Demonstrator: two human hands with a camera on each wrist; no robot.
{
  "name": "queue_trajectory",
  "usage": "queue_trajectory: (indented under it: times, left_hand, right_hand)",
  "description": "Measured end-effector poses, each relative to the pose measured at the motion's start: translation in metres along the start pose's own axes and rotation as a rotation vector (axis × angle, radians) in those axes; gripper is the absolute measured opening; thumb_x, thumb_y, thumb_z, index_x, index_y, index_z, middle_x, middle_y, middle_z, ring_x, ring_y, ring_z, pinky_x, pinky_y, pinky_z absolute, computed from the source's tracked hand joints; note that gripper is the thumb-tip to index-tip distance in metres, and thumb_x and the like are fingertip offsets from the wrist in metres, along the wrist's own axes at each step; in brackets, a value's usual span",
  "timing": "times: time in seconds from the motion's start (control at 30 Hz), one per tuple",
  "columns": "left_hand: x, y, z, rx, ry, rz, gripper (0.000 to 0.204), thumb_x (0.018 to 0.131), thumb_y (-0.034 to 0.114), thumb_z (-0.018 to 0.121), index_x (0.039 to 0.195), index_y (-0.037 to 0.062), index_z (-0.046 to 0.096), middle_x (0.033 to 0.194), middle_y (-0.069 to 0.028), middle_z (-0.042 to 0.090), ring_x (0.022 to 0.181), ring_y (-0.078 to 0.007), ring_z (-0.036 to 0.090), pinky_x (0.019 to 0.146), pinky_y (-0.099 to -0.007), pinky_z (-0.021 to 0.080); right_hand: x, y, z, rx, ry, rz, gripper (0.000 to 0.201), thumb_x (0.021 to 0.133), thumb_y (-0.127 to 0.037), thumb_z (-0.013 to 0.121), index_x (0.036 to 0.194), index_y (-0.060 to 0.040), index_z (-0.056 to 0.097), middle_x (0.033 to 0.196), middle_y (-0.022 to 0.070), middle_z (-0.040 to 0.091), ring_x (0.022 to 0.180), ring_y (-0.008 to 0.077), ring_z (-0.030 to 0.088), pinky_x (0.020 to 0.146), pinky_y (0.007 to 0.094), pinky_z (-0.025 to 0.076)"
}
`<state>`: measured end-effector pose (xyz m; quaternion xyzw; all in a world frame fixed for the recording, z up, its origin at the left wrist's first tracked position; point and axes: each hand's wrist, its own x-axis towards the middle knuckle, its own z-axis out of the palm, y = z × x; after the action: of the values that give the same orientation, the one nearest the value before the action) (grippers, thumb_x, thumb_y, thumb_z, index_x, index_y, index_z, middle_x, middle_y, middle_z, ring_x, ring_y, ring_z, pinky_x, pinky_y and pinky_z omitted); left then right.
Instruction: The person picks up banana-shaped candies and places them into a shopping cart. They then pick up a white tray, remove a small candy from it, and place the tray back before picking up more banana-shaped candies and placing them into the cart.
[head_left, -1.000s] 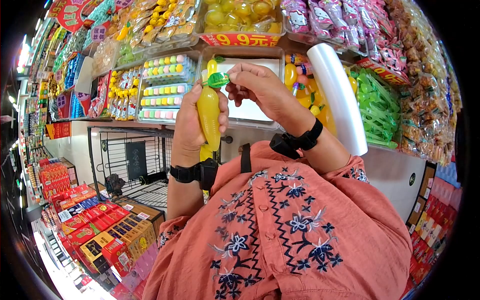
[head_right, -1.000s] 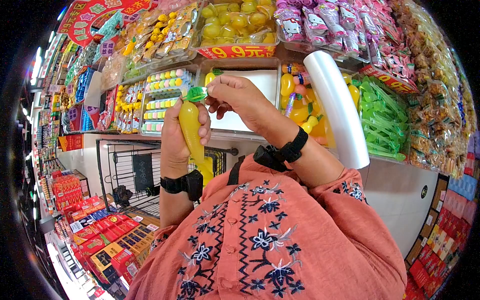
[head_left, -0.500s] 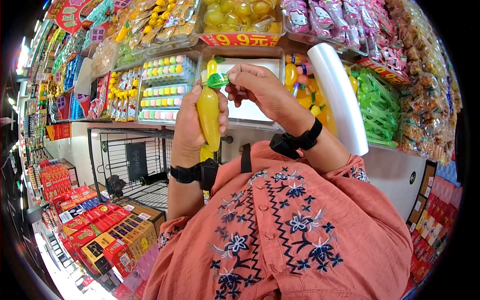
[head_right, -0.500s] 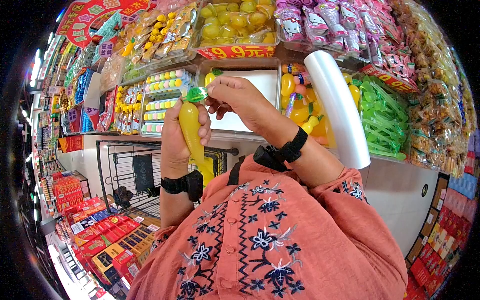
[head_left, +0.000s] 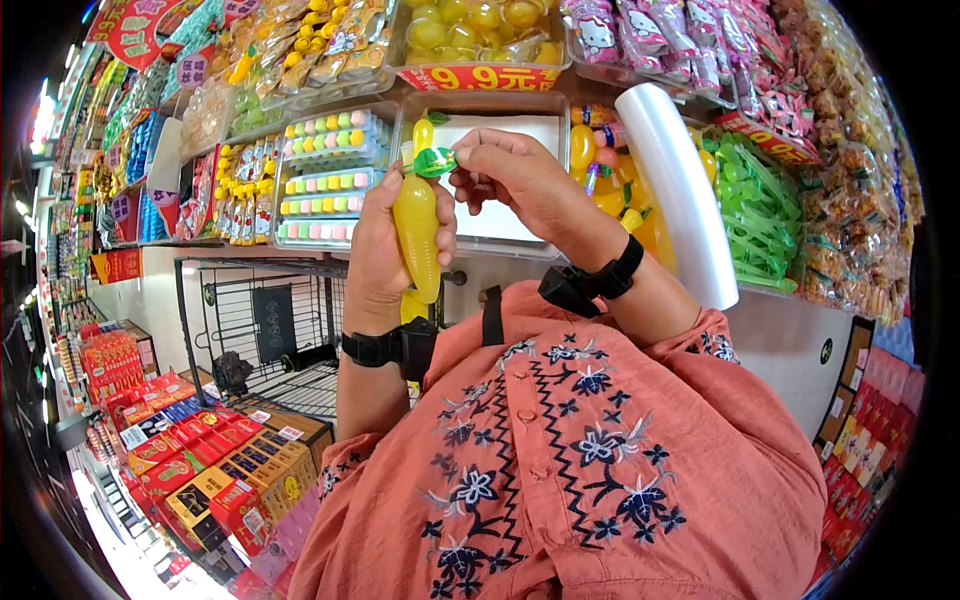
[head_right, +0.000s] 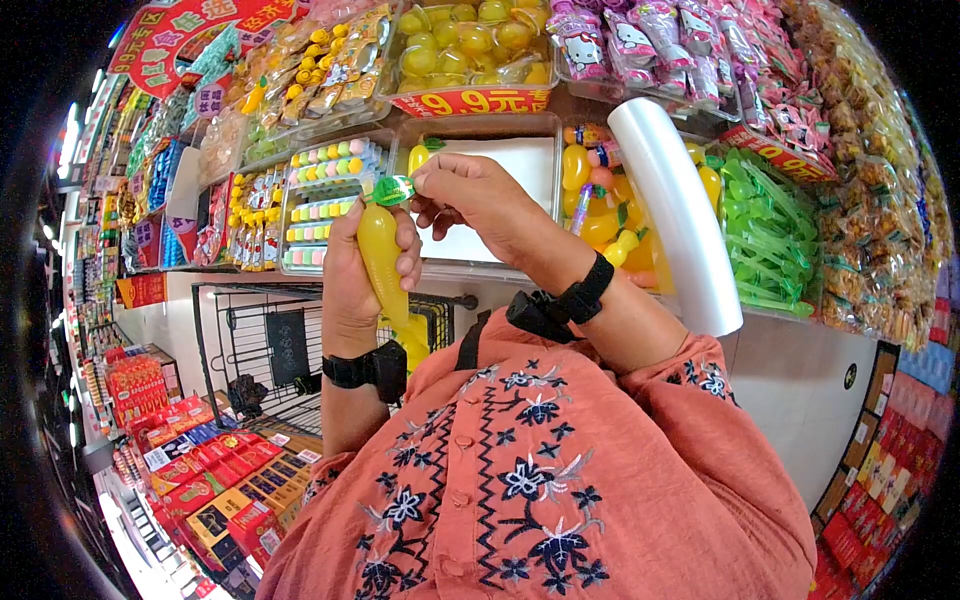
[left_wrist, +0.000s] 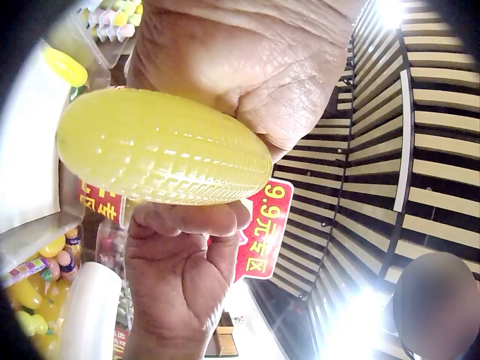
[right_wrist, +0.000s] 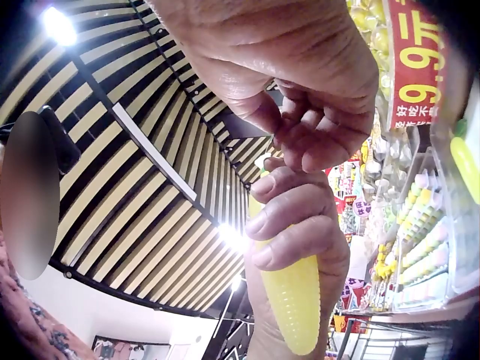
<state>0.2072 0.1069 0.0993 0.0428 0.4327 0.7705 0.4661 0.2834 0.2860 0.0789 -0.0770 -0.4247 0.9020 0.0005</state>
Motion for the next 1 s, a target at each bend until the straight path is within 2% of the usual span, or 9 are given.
queue_trajectory:
  times: [0.17,0.27,0.57,1.0]
  left_hand:
    - [-0.0003,-0.0001,0.0009,-0.006,0.007,-0.003,0.039,0.103,0.042,0.041,0.112,0.0060,0.051,0.082,-0.0115,0.061,0.060,-0.0190,0.059,0.048,-0.0310,0.050]
    - [-0.0007,0.0007,0.0018,0.002,0.010,-0.003,0.039,0.104,0.043,0.040,0.111,0.0056,0.051,0.083,-0.0115,0.061,0.060,-0.0189,0.059,0.048,-0.0310,0.050]
    - [0.0015,0.0002,-0.0004,-0.024,0.018,-0.019,0.039,0.103,0.043,0.041,0.108,0.0057,0.052,0.082,-0.0116,0.061,0.060,-0.0193,0.059,0.047,-0.0314,0.049]
    - [0.0041,0.0000,0.0004,0.010,0.014,-0.008,0.041,0.104,0.043,0.039,0.106,0.0038,0.052,0.081,-0.0112,0.060,0.060,-0.0189,0.058,0.047,-0.0309,0.049]
  right_hand:
    - [-0.0001,0.0006,0.0007,0.003,0.009,0.004,0.021,0.099,-0.026,0.059,0.097,-0.0066,0.064,0.089,0.0025,0.065,0.078,0.0128,0.064,0.068,0.0287,0.052]
    - [-0.0007,-0.0001,0.0014,0.000,0.008,0.011,0.019,0.099,-0.025,0.059,0.102,-0.0060,0.063,0.088,0.0029,0.065,0.076,0.0113,0.059,0.071,0.0282,0.051]
    - [0.0024,0.0037,-0.0020,0.018,0.006,0.007,0.022,0.100,-0.028,0.060,0.098,-0.0072,0.064,0.088,0.0021,0.065,0.078,0.0126,0.063,0.068,0.0288,0.052]
    - [0.0030,0.0033,-0.0041,0.046,0.001,0.004,0.020,0.100,-0.027,0.059,0.100,-0.0070,0.064,0.089,0.0024,0.064,0.079,0.0130,0.063,0.069,0.0285,0.052]
